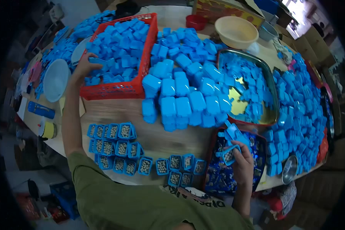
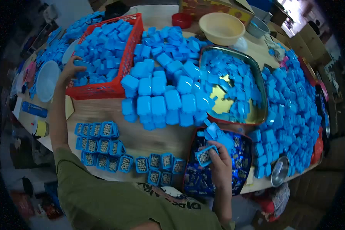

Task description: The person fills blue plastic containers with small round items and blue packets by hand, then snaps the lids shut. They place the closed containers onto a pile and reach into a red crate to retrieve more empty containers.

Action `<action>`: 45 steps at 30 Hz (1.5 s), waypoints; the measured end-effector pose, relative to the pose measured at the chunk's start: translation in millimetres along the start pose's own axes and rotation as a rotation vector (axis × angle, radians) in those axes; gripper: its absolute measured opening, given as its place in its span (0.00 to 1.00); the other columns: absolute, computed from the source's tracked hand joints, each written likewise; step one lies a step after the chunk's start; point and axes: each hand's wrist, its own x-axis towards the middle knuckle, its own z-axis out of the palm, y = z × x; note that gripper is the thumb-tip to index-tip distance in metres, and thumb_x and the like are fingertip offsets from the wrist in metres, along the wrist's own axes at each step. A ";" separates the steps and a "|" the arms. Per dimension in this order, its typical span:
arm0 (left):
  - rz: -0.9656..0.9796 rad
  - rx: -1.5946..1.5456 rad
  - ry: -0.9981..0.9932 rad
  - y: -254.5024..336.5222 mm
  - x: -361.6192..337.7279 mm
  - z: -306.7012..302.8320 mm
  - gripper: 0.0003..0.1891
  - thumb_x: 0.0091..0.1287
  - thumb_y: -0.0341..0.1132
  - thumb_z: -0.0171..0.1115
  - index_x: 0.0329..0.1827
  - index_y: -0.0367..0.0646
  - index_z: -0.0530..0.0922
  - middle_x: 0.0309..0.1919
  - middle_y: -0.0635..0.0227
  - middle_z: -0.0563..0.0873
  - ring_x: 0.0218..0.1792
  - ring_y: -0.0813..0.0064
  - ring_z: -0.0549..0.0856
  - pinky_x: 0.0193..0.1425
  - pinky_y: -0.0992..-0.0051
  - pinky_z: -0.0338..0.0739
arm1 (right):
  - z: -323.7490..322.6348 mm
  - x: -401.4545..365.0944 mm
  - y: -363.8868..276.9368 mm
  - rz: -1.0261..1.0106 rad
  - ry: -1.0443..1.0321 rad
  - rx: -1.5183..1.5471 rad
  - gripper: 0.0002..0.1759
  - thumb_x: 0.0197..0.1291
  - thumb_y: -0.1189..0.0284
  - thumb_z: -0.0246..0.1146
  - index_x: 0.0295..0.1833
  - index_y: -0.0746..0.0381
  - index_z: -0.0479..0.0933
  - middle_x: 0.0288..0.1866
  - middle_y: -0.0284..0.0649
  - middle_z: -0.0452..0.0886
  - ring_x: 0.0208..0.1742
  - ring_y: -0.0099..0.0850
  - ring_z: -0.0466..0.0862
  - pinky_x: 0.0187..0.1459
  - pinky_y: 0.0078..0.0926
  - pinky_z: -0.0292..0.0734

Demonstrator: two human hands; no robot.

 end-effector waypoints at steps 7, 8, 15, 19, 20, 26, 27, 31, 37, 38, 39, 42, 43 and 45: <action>0.728 -0.043 -0.312 137.2 -142.8 70.7 0.25 0.41 0.35 0.74 0.44 0.49 0.74 0.64 0.61 0.67 0.61 0.60 0.71 0.52 0.64 0.76 | -33.6 -30.1 -5.1 -0.210 0.169 0.115 0.18 0.70 0.70 0.51 0.61 0.65 0.66 0.49 0.48 0.80 0.40 0.35 0.84 0.31 0.27 0.82; 0.880 0.011 -0.416 151.9 -161.5 90.0 0.24 0.42 0.34 0.73 0.44 0.48 0.74 0.64 0.61 0.66 0.62 0.59 0.70 0.55 0.64 0.74 | -37.3 -35.4 -6.9 -0.245 0.214 0.121 0.18 0.70 0.70 0.51 0.62 0.65 0.65 0.49 0.48 0.80 0.40 0.35 0.84 0.31 0.27 0.82; 1.250 -0.165 -1.147 225.1 -255.7 257.6 0.20 0.47 0.29 0.70 0.43 0.43 0.72 0.59 0.57 0.65 0.60 0.58 0.70 0.59 0.65 0.70 | -59.1 -79.9 -14.2 -0.438 0.378 0.166 0.20 0.70 0.71 0.51 0.64 0.65 0.63 0.50 0.49 0.79 0.41 0.34 0.84 0.30 0.23 0.81; 1.356 -0.107 -1.161 249.7 -290.3 366.1 0.30 0.38 0.36 0.75 0.47 0.41 0.73 0.53 0.56 0.68 0.53 0.54 0.72 0.52 0.61 0.72 | -69.9 -103.3 -11.1 -0.505 0.421 0.123 0.19 0.71 0.71 0.50 0.64 0.65 0.64 0.50 0.47 0.78 0.40 0.32 0.83 0.28 0.23 0.77; 1.350 -0.043 -1.210 252.8 -296.5 381.0 0.35 0.36 0.39 0.77 0.52 0.43 0.73 0.54 0.55 0.66 0.53 0.50 0.71 0.52 0.57 0.73 | -72.2 -107.4 -10.4 -0.510 0.430 0.116 0.19 0.71 0.71 0.50 0.64 0.65 0.63 0.50 0.46 0.78 0.40 0.32 0.83 0.28 0.23 0.77; 1.462 0.152 -0.947 246.1 -307.6 350.7 0.50 0.41 0.46 0.79 0.68 0.46 0.62 0.63 0.48 0.63 0.60 0.48 0.68 0.58 0.56 0.72 | -68.9 -106.6 -10.9 -0.458 0.415 0.183 0.20 0.71 0.71 0.50 0.64 0.65 0.62 0.50 0.47 0.78 0.37 0.33 0.82 0.27 0.23 0.75; 1.473 0.042 -0.859 240.4 -297.3 339.5 0.45 0.44 0.46 0.77 0.67 0.45 0.64 0.62 0.49 0.65 0.60 0.50 0.69 0.58 0.57 0.72 | -67.5 -104.5 -10.9 -0.452 0.403 0.155 0.20 0.71 0.71 0.51 0.64 0.65 0.62 0.50 0.48 0.78 0.37 0.33 0.82 0.27 0.23 0.75; 1.063 -0.178 -0.685 226.5 -208.8 229.2 0.22 0.59 0.43 0.68 0.52 0.39 0.77 0.46 0.58 0.80 0.46 0.66 0.82 0.48 0.68 0.78 | -60.8 -86.8 -9.5 -0.439 0.355 0.138 0.20 0.70 0.71 0.51 0.64 0.66 0.62 0.48 0.49 0.78 0.36 0.34 0.82 0.26 0.24 0.77; 0.350 0.289 0.362 65.6 7.8 79.7 0.15 0.56 0.43 0.68 0.33 0.38 0.80 0.33 0.55 0.85 0.35 0.59 0.85 0.39 0.64 0.77 | -40.2 -58.2 -10.3 -0.354 0.299 0.101 0.20 0.68 0.71 0.53 0.62 0.66 0.64 0.45 0.49 0.80 0.37 0.36 0.84 0.24 0.26 0.79; 0.262 0.422 0.314 19.7 44.9 61.0 0.18 0.54 0.45 0.70 0.33 0.37 0.81 0.34 0.51 0.84 0.37 0.55 0.84 0.41 0.60 0.77 | -37.9 -53.3 -10.1 -0.354 0.297 0.103 0.20 0.68 0.71 0.53 0.62 0.66 0.64 0.45 0.49 0.80 0.37 0.36 0.84 0.24 0.26 0.79; 0.166 0.520 0.347 -7.8 54.7 52.0 0.17 0.53 0.43 0.70 0.38 0.39 0.80 0.36 0.51 0.84 0.40 0.52 0.84 0.44 0.59 0.78 | -36.2 -48.7 -9.7 -0.334 0.276 0.104 0.19 0.68 0.71 0.53 0.62 0.66 0.64 0.45 0.48 0.80 0.36 0.36 0.84 0.24 0.26 0.79; 0.184 0.645 0.388 -53.1 74.3 45.7 0.22 0.51 0.42 0.72 0.45 0.40 0.79 0.41 0.48 0.83 0.44 0.49 0.83 0.48 0.58 0.78 | -28.7 -39.1 -12.9 -0.297 0.255 0.099 0.18 0.68 0.71 0.53 0.61 0.65 0.65 0.45 0.48 0.81 0.35 0.35 0.84 0.25 0.27 0.80; 0.294 0.676 0.395 -58.2 81.7 48.2 0.25 0.49 0.43 0.73 0.46 0.38 0.77 0.45 0.46 0.82 0.44 0.48 0.83 0.49 0.58 0.79 | -26.6 -37.1 -14.1 -0.274 0.252 0.092 0.18 0.68 0.71 0.53 0.60 0.64 0.65 0.45 0.48 0.81 0.35 0.35 0.84 0.25 0.27 0.80; 0.215 0.679 0.251 -48.9 95.0 51.1 0.28 0.48 0.42 0.75 0.50 0.38 0.76 0.48 0.46 0.81 0.48 0.49 0.82 0.48 0.58 0.78 | -25.8 -33.1 -12.8 -0.268 0.277 0.077 0.18 0.68 0.70 0.53 0.60 0.64 0.66 0.45 0.48 0.81 0.34 0.35 0.84 0.25 0.27 0.80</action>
